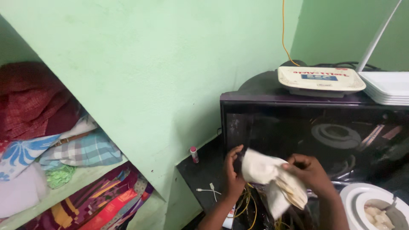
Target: The person wipes the front screen and top surface of a CRT television with a white cloth. They temporarily lift a set-top box and a router to clean underneath, then place them back. The person continues wiping the screen and bezel.
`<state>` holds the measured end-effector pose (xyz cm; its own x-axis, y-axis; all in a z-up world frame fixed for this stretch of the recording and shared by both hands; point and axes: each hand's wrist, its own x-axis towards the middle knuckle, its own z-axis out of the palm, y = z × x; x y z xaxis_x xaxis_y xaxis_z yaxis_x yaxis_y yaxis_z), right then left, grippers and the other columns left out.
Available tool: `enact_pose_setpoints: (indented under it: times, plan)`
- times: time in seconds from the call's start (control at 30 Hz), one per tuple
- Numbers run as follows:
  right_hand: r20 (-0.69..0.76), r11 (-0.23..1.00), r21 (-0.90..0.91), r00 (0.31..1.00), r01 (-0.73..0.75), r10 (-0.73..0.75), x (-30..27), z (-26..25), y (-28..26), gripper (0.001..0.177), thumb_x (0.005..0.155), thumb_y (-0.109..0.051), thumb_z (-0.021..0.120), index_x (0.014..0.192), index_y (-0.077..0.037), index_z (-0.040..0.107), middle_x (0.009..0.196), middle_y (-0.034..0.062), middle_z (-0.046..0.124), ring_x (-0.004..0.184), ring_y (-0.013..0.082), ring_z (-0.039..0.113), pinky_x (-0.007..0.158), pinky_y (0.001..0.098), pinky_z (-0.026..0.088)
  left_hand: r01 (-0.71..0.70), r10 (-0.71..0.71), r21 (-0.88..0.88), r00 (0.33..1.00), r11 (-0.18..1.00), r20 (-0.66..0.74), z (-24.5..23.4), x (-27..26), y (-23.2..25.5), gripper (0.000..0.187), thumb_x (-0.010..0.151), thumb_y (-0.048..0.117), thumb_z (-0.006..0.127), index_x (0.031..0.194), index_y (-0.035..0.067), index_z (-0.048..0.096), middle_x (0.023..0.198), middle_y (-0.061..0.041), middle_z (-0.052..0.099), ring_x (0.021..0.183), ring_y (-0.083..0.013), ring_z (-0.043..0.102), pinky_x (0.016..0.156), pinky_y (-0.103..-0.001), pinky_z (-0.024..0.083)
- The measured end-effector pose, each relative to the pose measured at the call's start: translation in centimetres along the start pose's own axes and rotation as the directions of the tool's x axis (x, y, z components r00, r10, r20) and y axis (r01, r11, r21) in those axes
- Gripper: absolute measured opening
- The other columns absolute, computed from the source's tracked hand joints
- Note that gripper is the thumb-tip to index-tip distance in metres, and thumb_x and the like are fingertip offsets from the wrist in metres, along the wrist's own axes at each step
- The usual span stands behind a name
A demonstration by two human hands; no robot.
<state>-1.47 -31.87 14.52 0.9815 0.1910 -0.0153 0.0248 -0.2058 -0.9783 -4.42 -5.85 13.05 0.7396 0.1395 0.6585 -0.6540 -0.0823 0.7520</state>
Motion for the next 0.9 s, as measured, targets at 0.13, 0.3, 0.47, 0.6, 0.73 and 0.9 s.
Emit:
enact_pose_setpoints:
  times: [0.13,0.3,0.47,0.6,0.73,0.9]
  plan:
    - [0.045,0.779,-0.613,0.99,0.133,-0.134,1.7,1.9,-0.1,0.019,0.088,-0.028,0.075,0.089,-0.009,0.078,0.071,0.0063,0.074,0.061,0.0213,0.067,0.057,0.0321,0.055,-0.058,0.056,0.114,0.998,0.992,0.019,-0.2,0.4,-0.2,0.036,0.099,0.002,0.058,0.135,0.002,0.055,0.143,-0.017,0.061,0.135,-0.032,0.062,0.114,-0.044,0.049]
    - [-0.014,0.753,-0.653,0.993,0.079,-0.116,-0.4,4.5,-2.5,0.031,0.085,-0.038,0.083,0.086,-0.008,0.078,0.073,0.0085,0.076,0.059,0.0163,0.069,0.062,0.032,0.055,0.008,-0.007,0.103,1.0,0.995,-0.009,-0.6,1.1,0.6,0.037,0.099,0.005,0.054,0.136,0.001,0.053,0.146,-0.017,0.058,0.138,-0.0322,0.056,0.114,-0.044,0.044]
    - [0.332,0.974,0.003,0.918,0.227,-0.215,-2.1,2.3,-4.7,0.021,0.08,-0.015,0.083,0.098,-0.005,0.078,0.086,0.0136,0.073,0.076,0.0188,0.069,0.069,0.0342,0.058,0.043,-0.041,0.08,0.999,0.996,-0.032,-0.1,1.5,1.0,0.04,0.096,0.007,0.056,0.136,0.002,0.054,0.144,-0.017,0.06,0.135,-0.0307,0.059,0.112,-0.043,0.045]
    - [0.106,0.756,-0.65,0.994,0.075,-0.008,-0.7,4.7,-4.4,0.019,0.09,-0.019,0.068,0.108,-0.018,0.076,0.089,0.0017,0.082,0.065,0.0197,0.072,0.064,0.0323,0.057,0.052,-0.054,0.089,0.998,0.995,0.012,-0.1,1.5,1.2,0.037,0.099,0.006,0.056,0.136,0.002,0.054,0.144,-0.018,0.059,0.136,-0.0312,0.057,0.113,-0.043,0.043]
    - [-0.094,0.745,-0.649,0.955,0.154,-0.28,-3.8,3.7,-5.1,0.017,0.082,-0.016,0.079,0.099,-0.012,0.079,0.087,0.0059,0.08,0.073,0.0177,0.076,0.066,0.0329,0.06,0.04,-0.04,0.118,0.999,0.992,0.0,0.0,1.9,1.0,0.037,0.098,0.004,0.054,0.135,0.003,0.055,0.143,-0.017,0.06,0.137,-0.0306,0.058,0.115,-0.043,0.043]
    - [-0.244,0.635,-0.673,0.697,0.378,-0.674,-9.4,-3.2,-8.0,0.022,0.082,-0.007,0.068,0.103,-0.006,0.072,0.102,0.0092,0.076,0.091,0.0181,0.076,0.076,0.0319,0.064,0.003,-0.005,0.071,1.0,0.997,0.023,0.3,1.6,1.1,0.039,0.098,0.002,0.054,0.137,0.003,0.052,0.144,-0.017,0.057,0.137,-0.0312,0.056,0.116,-0.042,0.042]
